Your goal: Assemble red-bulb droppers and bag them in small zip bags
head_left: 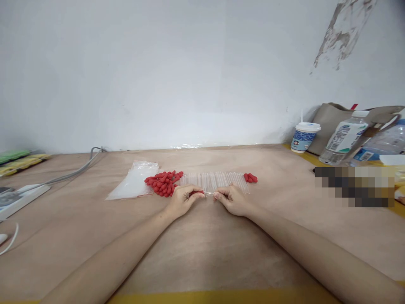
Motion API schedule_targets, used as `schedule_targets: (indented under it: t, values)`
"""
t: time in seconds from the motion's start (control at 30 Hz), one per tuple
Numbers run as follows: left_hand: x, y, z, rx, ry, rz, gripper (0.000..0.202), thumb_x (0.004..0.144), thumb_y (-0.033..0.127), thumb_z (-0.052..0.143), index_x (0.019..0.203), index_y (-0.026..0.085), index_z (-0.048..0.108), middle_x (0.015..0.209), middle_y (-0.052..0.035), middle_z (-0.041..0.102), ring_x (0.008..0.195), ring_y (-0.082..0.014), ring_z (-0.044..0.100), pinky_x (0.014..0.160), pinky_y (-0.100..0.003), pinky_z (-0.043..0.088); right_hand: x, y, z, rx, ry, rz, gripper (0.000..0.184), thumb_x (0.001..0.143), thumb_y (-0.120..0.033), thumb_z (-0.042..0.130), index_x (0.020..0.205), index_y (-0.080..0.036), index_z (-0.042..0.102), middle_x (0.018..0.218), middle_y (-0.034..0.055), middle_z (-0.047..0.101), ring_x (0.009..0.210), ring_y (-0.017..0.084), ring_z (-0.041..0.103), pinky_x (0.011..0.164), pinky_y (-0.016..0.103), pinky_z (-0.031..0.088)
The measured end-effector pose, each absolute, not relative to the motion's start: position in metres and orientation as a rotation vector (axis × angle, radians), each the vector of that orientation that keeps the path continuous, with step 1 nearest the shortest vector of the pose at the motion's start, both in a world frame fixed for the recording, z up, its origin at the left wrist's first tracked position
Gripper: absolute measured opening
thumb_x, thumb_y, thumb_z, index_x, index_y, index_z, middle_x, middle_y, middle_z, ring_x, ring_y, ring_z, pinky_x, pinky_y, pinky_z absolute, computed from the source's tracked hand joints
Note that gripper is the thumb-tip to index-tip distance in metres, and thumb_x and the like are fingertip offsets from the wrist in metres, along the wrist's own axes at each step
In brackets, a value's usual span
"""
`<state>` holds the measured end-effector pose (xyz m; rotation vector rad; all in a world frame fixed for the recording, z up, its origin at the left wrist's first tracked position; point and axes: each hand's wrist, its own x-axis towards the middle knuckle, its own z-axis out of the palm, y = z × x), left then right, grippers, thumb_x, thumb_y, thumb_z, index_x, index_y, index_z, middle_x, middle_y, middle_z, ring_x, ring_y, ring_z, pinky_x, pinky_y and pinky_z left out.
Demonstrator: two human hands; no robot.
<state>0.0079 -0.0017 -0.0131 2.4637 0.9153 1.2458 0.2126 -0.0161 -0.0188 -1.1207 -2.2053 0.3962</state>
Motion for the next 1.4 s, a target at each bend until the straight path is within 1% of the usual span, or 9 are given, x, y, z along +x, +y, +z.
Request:
schedule_targets:
  t: [0.17,0.33,0.43,0.53,0.63,0.83,1.07,1.23,1.4]
  values:
    - [0.008,-0.003,-0.008,2.422,0.856,1.091,0.010,0.078,0.018,0.057,0.078,0.013,0.066,0.073,-0.0041,0.069,0.066,-0.0130,0.063,0.061,-0.021,0.048,0.220,-0.013,-0.012,-1.055,-2.314,0.405,0.029,0.087,-0.029,0.040,0.068,-0.019,0.060,0.053,-0.0067,0.054,0.049,0.007,0.044,0.080,0.031,0.026]
    - [0.012,-0.005,-0.011,2.497,0.828,1.036,0.012,0.079,0.022,0.057,0.076,0.014,0.066,0.071,-0.0035,0.068,0.065,-0.0130,0.062,0.061,-0.022,0.047,0.221,-0.014,-0.011,-1.038,-2.432,0.117,0.036,0.087,-0.029,0.039,0.057,-0.016,0.052,0.056,-0.0032,0.057,0.050,0.008,0.041,0.073,0.030,0.024]
    - [0.013,-0.004,-0.012,2.525,0.880,1.089,0.014,0.080,0.024,0.057,0.074,0.016,0.066,0.069,-0.0023,0.068,0.063,-0.0124,0.061,0.060,-0.022,0.047,0.217,-0.016,-0.016,-1.088,-2.350,-0.025,0.031,0.088,-0.028,0.038,0.067,-0.017,0.058,0.068,0.0003,0.064,0.057,0.010,0.047,0.070,0.030,0.021]
    - [0.010,0.000,-0.012,2.512,0.948,1.190,0.012,0.078,0.026,0.059,0.082,0.016,0.065,0.076,-0.0022,0.070,0.068,-0.0133,0.063,0.064,-0.022,0.049,0.215,-0.015,-0.018,-1.119,-2.258,-0.027,0.026,0.089,-0.027,0.038,0.078,-0.018,0.060,0.074,0.0000,0.066,0.060,0.010,0.050,0.070,0.030,0.021]
    - [0.006,0.003,-0.011,2.470,0.997,1.237,0.019,0.076,0.030,0.062,0.089,0.016,0.064,0.079,-0.0023,0.070,0.070,-0.0144,0.065,0.063,-0.022,0.050,0.216,-0.014,-0.017,-1.114,-2.247,-0.008,0.024,0.089,-0.026,0.039,0.079,-0.019,0.060,0.075,-0.0005,0.066,0.061,0.010,0.051,0.069,0.029,0.020]
    - [0.006,0.003,-0.010,2.575,0.940,1.162,0.015,0.077,0.028,0.061,0.085,0.018,0.067,0.082,-0.0019,0.071,0.072,-0.0149,0.066,0.067,-0.023,0.051,0.217,-0.016,-0.017,-1.086,-2.280,-0.052,0.027,0.090,-0.027,0.035,0.081,-0.018,0.059,0.076,0.0006,0.066,0.062,0.011,0.052,0.069,0.030,0.021]
    - [0.009,0.000,-0.012,2.522,1.106,1.096,0.019,0.076,0.032,0.061,0.085,0.017,0.068,0.082,-0.0028,0.071,0.070,-0.0165,0.066,0.064,-0.024,0.051,0.218,-0.019,-0.019,-1.017,-2.231,-0.228,0.026,0.090,-0.027,0.036,0.083,-0.016,0.058,0.077,0.0028,0.065,0.065,0.012,0.053,0.069,0.031,0.021]
    - [0.007,0.000,-0.014,2.441,1.025,1.113,0.017,0.077,0.028,0.060,0.085,0.016,0.069,0.084,-0.0046,0.071,0.075,-0.0168,0.066,0.069,-0.024,0.050,0.218,-0.019,-0.020,-0.969,-2.233,-0.164,0.024,0.090,-0.027,0.036,0.084,-0.017,0.058,0.076,0.0011,0.065,0.063,0.011,0.052,0.069,0.030,0.021]
    - [0.007,-0.002,-0.010,2.449,0.931,1.032,0.014,0.079,0.023,0.057,0.083,0.015,0.068,0.079,-0.0043,0.070,0.071,-0.0155,0.064,0.066,-0.024,0.049,0.221,-0.015,-0.018,-0.958,-2.288,-0.022,0.022,0.090,-0.026,0.039,0.084,-0.019,0.058,0.079,0.0005,0.065,0.065,0.011,0.053,0.069,0.029,0.022]
